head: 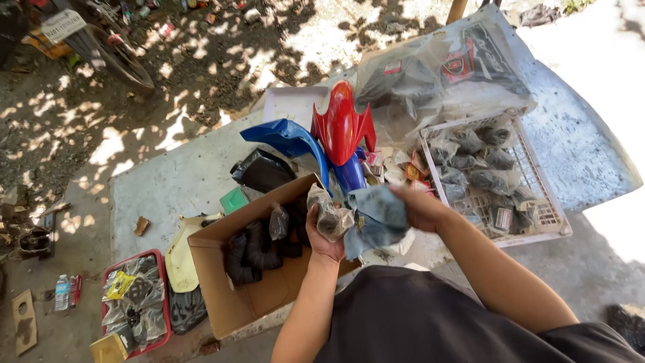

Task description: The person sorts small, wrapped items from a cardboard box into a white plastic basket. They pick up items one by one, briefly inspect them, and place them into the basket. The workspace includes motorcycle parts and other boxes.

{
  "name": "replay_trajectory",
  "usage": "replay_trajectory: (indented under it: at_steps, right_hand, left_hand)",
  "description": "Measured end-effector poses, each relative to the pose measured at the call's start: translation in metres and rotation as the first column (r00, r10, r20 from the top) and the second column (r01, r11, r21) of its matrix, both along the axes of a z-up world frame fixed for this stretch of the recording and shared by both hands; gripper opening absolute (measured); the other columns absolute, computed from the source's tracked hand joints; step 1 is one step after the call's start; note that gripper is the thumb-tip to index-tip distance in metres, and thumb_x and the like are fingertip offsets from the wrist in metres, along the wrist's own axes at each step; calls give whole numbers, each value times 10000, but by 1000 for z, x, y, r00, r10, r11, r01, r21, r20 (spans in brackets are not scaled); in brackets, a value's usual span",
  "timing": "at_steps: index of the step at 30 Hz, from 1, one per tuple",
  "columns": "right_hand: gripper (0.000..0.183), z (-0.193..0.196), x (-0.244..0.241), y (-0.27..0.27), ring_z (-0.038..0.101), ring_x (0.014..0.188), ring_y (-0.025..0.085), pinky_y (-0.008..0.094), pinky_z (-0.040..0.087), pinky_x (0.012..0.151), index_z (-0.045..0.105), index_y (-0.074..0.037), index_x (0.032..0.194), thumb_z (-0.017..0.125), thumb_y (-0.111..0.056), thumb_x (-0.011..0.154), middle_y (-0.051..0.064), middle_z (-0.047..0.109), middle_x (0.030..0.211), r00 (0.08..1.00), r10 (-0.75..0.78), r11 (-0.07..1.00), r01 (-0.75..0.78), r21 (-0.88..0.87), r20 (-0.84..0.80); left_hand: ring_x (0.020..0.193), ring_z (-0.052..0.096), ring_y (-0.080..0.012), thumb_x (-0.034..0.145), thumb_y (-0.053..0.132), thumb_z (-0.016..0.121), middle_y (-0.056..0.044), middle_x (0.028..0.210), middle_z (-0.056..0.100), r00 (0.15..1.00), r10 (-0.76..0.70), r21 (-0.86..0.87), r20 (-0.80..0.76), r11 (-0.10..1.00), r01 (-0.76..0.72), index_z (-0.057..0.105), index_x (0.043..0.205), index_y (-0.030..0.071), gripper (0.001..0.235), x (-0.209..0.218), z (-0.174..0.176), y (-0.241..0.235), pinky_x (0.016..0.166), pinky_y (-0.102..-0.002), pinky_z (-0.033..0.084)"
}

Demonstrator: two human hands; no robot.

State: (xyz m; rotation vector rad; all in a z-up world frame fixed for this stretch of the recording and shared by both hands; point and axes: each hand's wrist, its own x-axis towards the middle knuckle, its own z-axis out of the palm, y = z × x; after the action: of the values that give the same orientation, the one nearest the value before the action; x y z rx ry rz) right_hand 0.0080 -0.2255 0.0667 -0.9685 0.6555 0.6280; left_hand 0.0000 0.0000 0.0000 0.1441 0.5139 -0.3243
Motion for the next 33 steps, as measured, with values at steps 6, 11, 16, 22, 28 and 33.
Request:
replay_trajectory:
  at_steps: [6, 11, 16, 22, 28, 33]
  right_hand:
    - [649, -28, -4, -16, 751, 895, 360, 479, 623, 747, 593, -40, 1358, 792, 74, 751, 123, 719, 1100, 984, -39, 998, 46, -36, 176]
    - [429, -1, -4, -18, 761, 828, 310, 423, 625, 691, 727, -9, 1099, 765, 177, 715, 130, 757, 1002, 917, -66, 996, 82, -25, 394]
    - [293, 25, -1, -36, 694, 938, 330, 351, 505, 707, 725, 30, 799, 542, 219, 671, 269, 728, 1141, 588, 130, 987, -1, -160, 798]
    - [257, 57, 18, -41, 708, 899, 287, 313, 497, 718, 718, -14, 722, 565, 185, 777, 268, 752, 1105, 423, 214, 976, -129, -176, 881]
    - [374, 77, 30, -34, 717, 897, 240, 374, 576, 790, 770, 30, 1052, 586, 189, 768, 203, 781, 1018, 552, 453, 884, -176, -434, 700]
    - [837, 45, 15, -26, 659, 1158, 367, 534, 552, 930, 513, -4, 1446, 572, -652, 921, 234, 630, 1332, 950, -164, 923, 53, 380, 265]
  left_hand:
    - [872, 717, -352, 854, 476, 746, -206, 955, 718, 989, -123, 0, 85, 992, 123, 653, 1037, 55, 469, -2, 31, 13, 812, -498, 603]
    - [953, 681, -370, 843, 520, 676, -162, 1054, 659, 928, -113, -68, 354, 987, 146, 542, 1014, 93, 479, 21, 13, 21, 809, -509, 590]
    - [1121, 698, -398, 874, 572, 647, -206, 1604, 409, 600, -164, -83, 783, 928, 362, 538, 1126, 140, 512, 35, 34, 33, 787, -490, 647]
    - [1373, 462, -550, 812, 541, 683, -288, 1589, 365, 578, -267, -27, 771, 893, 449, 469, 999, 131, 499, 35, 87, 13, 853, -502, 579]
    - [1074, 718, -434, 652, -45, 651, -329, 1181, 693, 596, -568, 226, 567, 804, 550, 581, 1244, -170, 609, 26, 49, 18, 864, -431, 609]
    - [1134, 684, -419, 704, 94, 658, -355, 1192, 672, 588, -550, 298, 593, 828, 475, 522, 1363, -192, 732, 17, 58, 8, 943, -429, 563]
